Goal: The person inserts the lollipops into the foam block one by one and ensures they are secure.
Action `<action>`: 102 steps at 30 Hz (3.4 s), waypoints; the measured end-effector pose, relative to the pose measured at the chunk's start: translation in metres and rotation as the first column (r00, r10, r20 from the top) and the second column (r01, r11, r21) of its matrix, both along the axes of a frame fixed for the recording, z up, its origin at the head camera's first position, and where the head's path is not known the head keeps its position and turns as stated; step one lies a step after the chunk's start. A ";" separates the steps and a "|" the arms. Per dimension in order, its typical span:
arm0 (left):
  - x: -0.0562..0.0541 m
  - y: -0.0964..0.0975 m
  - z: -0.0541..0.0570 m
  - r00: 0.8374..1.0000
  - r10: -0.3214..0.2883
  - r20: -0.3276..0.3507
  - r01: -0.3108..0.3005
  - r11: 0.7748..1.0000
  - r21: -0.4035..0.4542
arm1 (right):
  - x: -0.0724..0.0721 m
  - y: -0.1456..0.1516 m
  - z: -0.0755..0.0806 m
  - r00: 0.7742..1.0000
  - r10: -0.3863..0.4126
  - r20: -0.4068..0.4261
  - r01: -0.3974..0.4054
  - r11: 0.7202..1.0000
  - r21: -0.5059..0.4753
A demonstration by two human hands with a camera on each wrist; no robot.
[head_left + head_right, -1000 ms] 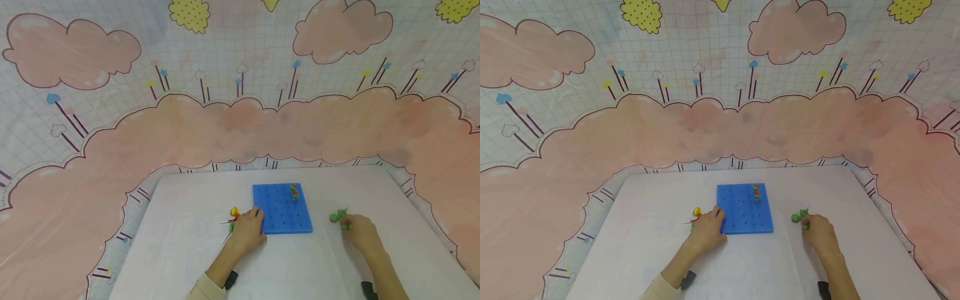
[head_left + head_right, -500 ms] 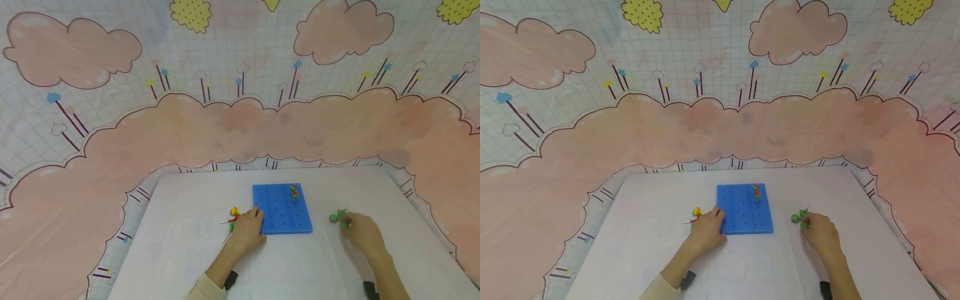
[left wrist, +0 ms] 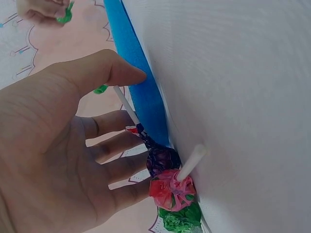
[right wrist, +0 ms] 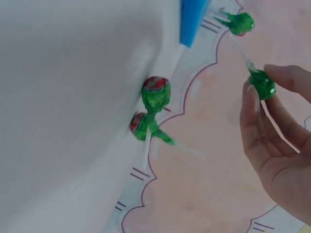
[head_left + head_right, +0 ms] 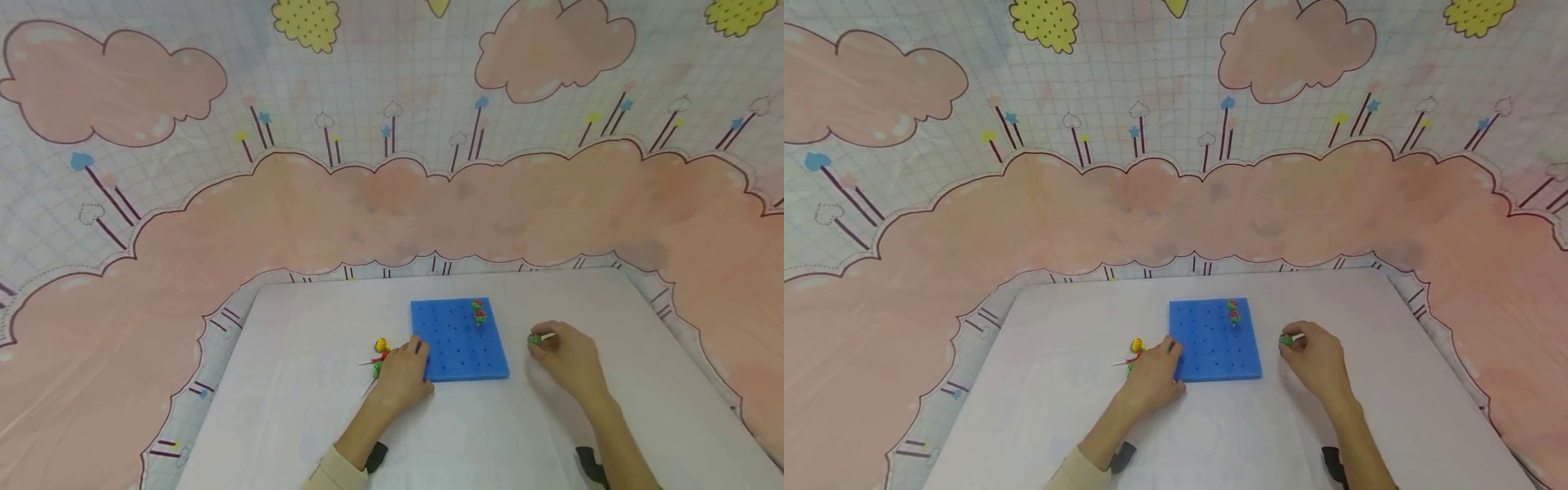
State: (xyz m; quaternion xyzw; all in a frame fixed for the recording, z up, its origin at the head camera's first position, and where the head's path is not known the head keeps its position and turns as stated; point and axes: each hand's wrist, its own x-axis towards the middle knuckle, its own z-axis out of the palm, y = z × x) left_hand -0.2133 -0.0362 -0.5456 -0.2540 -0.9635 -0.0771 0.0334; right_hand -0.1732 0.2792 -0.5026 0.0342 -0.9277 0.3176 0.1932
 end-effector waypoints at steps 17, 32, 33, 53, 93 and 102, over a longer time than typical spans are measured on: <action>0.002 -0.001 0.004 1.000 -0.004 -0.016 0.004 1.000 0.009 | -0.021 -0.035 0.002 0.983 0.082 -0.165 -0.101 0.989 -0.108; 0.001 -0.002 0.003 1.000 -0.009 -0.016 0.009 1.000 0.002 | -0.045 -0.057 0.002 0.986 0.070 -0.153 -0.093 0.984 -0.149; 0.000 -0.002 0.003 1.000 -0.008 -0.019 0.008 1.000 0.000 | -0.046 -0.058 0.002 0.985 0.071 -0.154 -0.095 0.984 -0.149; 0.001 -0.003 0.003 1.000 -0.007 0.011 0.007 1.000 -0.010 | -0.076 -0.075 -0.001 0.975 0.073 -0.209 -0.095 0.991 -0.098; 0.002 -0.001 0.005 1.000 -0.004 -0.010 0.004 1.000 -0.022 | -0.101 -0.083 -0.020 0.978 0.101 -0.181 -0.107 0.994 -0.021; 0.002 -0.002 0.005 1.000 0.002 0.003 -0.002 0.999 -0.033 | -0.105 -0.084 -0.021 0.985 0.088 -0.148 -0.091 0.996 -0.016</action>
